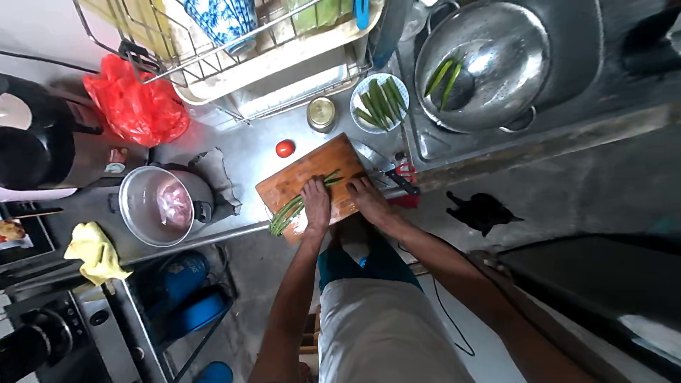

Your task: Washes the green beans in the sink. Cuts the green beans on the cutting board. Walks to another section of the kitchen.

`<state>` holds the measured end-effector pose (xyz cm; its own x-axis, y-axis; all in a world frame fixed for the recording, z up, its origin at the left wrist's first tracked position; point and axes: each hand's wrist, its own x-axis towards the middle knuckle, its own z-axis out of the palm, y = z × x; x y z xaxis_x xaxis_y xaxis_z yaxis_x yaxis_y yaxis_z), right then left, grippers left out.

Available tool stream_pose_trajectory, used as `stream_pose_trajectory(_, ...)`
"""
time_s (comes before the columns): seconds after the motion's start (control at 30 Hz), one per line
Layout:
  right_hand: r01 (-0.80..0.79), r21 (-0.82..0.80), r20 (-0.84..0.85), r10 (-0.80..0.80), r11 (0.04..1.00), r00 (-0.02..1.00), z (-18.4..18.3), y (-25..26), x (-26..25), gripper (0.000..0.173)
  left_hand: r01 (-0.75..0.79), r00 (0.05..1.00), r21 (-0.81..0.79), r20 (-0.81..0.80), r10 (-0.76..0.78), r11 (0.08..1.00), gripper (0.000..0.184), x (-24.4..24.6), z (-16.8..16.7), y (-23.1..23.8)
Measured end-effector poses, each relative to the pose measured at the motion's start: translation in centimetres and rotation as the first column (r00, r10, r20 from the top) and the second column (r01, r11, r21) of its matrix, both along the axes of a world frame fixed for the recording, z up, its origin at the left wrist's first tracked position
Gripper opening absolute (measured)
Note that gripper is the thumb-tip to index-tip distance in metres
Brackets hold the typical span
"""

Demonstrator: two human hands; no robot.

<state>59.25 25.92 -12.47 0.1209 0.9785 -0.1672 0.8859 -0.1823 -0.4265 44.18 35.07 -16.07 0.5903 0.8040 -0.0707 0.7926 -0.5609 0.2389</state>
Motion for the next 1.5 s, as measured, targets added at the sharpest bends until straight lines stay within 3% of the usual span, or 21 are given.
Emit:
stream_pose_trajectory(0.13,0.14,0.07,-0.094,-0.133,0.988,0.987,0.1,-0.3,0.0,0.024,0.063,0.998,0.01,-0.015,-0.063,0.998,0.033,0.7,0.4,0.3)
stream_pose_trajectory(0.23,0.375,0.096,-0.312,-0.33,0.922,0.891,0.6,-0.2,0.5,0.015,0.116,0.993,-0.014,0.0,-0.116,0.993,0.035,1.3,1.5,0.6)
stream_pose_trajectory(0.33,0.586,-0.094,-0.612,-0.511,0.804,0.603,1.7,-0.9,1.6,0.013,0.164,0.986,-0.027,0.045,-0.163,0.986,0.036,2.2,2.4,0.7)
stream_pose_trajectory(0.47,0.594,-0.423,-0.822,-0.566,0.685,0.067,2.2,-2.6,3.0,0.024,0.183,0.98,-0.045,0.091,-0.178,0.982,0.034,4.8,1.4,2.0)
stream_pose_trajectory(0.53,0.608,-0.489,-0.823,-0.563,0.625,-0.083,2.5,-3.3,3.4,0.023,0.185,0.98,-0.053,0.084,-0.18,0.981,0.03,7.6,1.1,3.2)
stream_pose_trajectory(0.6,0.619,-0.527,-0.807,-0.571,0.582,-0.151,2.8,-4.4,3.7,0.024,0.249,0.967,-0.121,0.084,-0.239,0.961,0.029,10.2,1.6,3.9)
stream_pose_trajectory(0.77,0.653,-0.519,-0.816,-0.546,0.551,-0.188,3.6,-7.1,4.2,0.019,0.435,0.899,-0.152,0.135,-0.417,0.888,0.038,13.3,1.8,3.7)
stream_pose_trajectory(0.9,0.661,-0.516,-0.822,-0.531,0.545,-0.204,4.3,-8.2,4.4,0.018,0.42,0.904,-0.051,0.115,-0.413,0.906,0.047,11.9,1.1,3.5)
stream_pose_trajectory(1.03,0.661,-0.544,-0.815,-0.511,0.517,-0.272,4.6,-9.0,3.9,0.017,0.403,0.886,-0.052,0.275,-0.374,0.914,0.048,8.8,3.6,3.5)
stream_pose_trajectory(1.1,0.656,-0.554,-0.814,-0.5,0.512,-0.297,5.0,-8.9,3.2,0.017,0.359,0.873,-0.143,0.401,-0.278,0.922,0.042,6.1,6.6,1.6)
stream_pose_trajectory(1.2,0.612,-0.549,-0.826,-0.485,0.57,-0.289,6.2,-8.4,1.3,0.02,0.238,0.817,-0.365,0.576,0.017,0.9,0.037,2.8,7.4,-2.0)
stream_pose_trajectory(1.3,0.529,-0.532,-0.84,-0.493,0.662,-0.228,7.4,-7.5,-0.9,0.021,0.108,0.765,-0.54,0.581,0.277,0.835,0.033,-1.3,8.2,-5.9)
stream_pose_trajectory(1.5,0.259,-0.514,-0.847,-0.532,0.818,-0.001,8.9,-5.4,-6.0,0.023,-0.152,0.633,-0.651,0.514,0.579,0.744,0.028,-11.4,7.7,-13.7)
